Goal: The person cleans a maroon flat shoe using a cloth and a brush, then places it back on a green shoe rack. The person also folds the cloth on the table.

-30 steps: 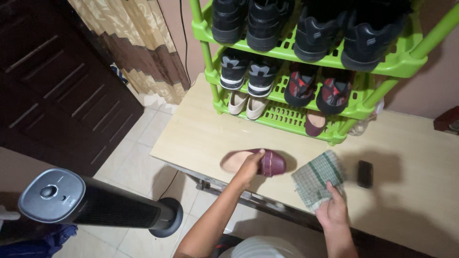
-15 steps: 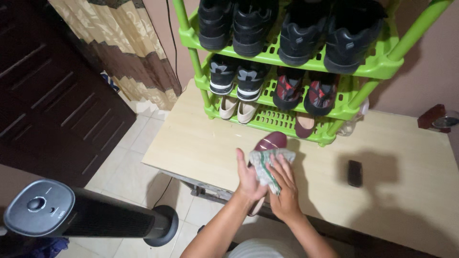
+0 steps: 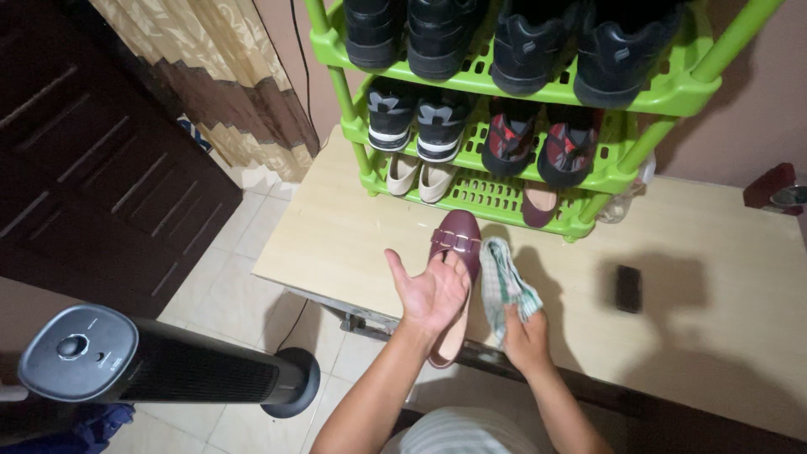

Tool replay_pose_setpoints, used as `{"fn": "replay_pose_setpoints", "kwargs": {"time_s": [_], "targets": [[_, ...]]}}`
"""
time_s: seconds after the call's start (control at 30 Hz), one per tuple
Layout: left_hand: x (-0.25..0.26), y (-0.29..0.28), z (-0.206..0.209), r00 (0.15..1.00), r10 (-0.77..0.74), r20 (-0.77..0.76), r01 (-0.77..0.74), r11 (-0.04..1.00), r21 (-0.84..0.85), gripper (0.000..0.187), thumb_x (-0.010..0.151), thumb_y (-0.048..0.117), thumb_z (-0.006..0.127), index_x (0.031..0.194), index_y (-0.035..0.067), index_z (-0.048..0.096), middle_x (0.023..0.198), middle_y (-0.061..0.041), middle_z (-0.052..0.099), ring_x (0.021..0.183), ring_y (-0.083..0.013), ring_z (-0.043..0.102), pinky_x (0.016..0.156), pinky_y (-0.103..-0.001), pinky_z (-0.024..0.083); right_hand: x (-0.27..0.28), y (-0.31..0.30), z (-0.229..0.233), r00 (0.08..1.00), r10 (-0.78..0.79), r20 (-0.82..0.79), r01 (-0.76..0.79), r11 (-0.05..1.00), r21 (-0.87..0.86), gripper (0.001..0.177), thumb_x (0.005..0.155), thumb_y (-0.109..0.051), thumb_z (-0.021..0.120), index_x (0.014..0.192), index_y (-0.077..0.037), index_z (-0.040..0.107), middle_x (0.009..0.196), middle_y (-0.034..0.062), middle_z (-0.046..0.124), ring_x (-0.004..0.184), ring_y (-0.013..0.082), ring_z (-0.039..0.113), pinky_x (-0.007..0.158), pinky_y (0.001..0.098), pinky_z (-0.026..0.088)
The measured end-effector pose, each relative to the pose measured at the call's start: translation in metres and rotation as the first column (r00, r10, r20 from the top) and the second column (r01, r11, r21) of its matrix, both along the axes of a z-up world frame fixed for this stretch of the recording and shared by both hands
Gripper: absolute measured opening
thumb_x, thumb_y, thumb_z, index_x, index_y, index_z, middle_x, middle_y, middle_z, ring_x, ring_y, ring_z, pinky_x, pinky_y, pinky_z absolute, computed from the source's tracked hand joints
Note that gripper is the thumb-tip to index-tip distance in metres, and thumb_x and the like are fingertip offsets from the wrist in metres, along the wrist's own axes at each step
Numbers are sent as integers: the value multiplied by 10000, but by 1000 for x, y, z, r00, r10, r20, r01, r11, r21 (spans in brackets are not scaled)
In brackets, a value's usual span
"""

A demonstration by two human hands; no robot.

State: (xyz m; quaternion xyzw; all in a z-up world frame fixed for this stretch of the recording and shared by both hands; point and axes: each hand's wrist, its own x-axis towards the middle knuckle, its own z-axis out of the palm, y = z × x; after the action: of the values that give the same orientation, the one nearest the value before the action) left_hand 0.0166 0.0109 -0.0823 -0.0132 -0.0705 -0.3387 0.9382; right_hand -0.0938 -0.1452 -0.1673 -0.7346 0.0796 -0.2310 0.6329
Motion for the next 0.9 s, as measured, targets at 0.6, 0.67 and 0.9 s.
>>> {"fn": "replay_pose_setpoints", "kwargs": {"time_s": [0.6, 0.67, 0.9], "targets": [[118, 33, -22, 949, 258, -180, -288, 943, -169, 1154, 713, 910, 582, 1408, 3, 424, 1321, -140, 601, 1087, -261, 643, 956, -401, 540, -45, 3, -37, 941, 178, -288, -99, 958, 269, 384, 990, -74, 480, 1327, 10, 643, 1262, 172, 709, 1149, 249, 635, 1024, 411, 487], [110, 29, -26, 941, 262, -215, -300, 939, -167, 1147, 731, 905, 590, 1408, -4, 419, 1328, -136, 602, 1097, -252, 650, 959, -388, 546, -34, -11, -40, 975, 51, -218, 0, 973, 230, 375, 1045, -135, 476, 1364, 18, 600, 1273, 170, 675, 1135, 235, 619, 1006, 406, 479], [82, -12, -25, 906, 320, -278, -346, 937, -52, 1104, 720, 887, 618, 1356, -4, 470, 1264, -112, 639, 1039, -196, 656, 927, -324, 558, -2, 44, 31, 983, 141, 120, -106, 960, -260, 396, 990, -75, 501, 1369, 13, 573, 1524, 200, 525, 1425, 306, 473, 1178, 425, 329]]}}
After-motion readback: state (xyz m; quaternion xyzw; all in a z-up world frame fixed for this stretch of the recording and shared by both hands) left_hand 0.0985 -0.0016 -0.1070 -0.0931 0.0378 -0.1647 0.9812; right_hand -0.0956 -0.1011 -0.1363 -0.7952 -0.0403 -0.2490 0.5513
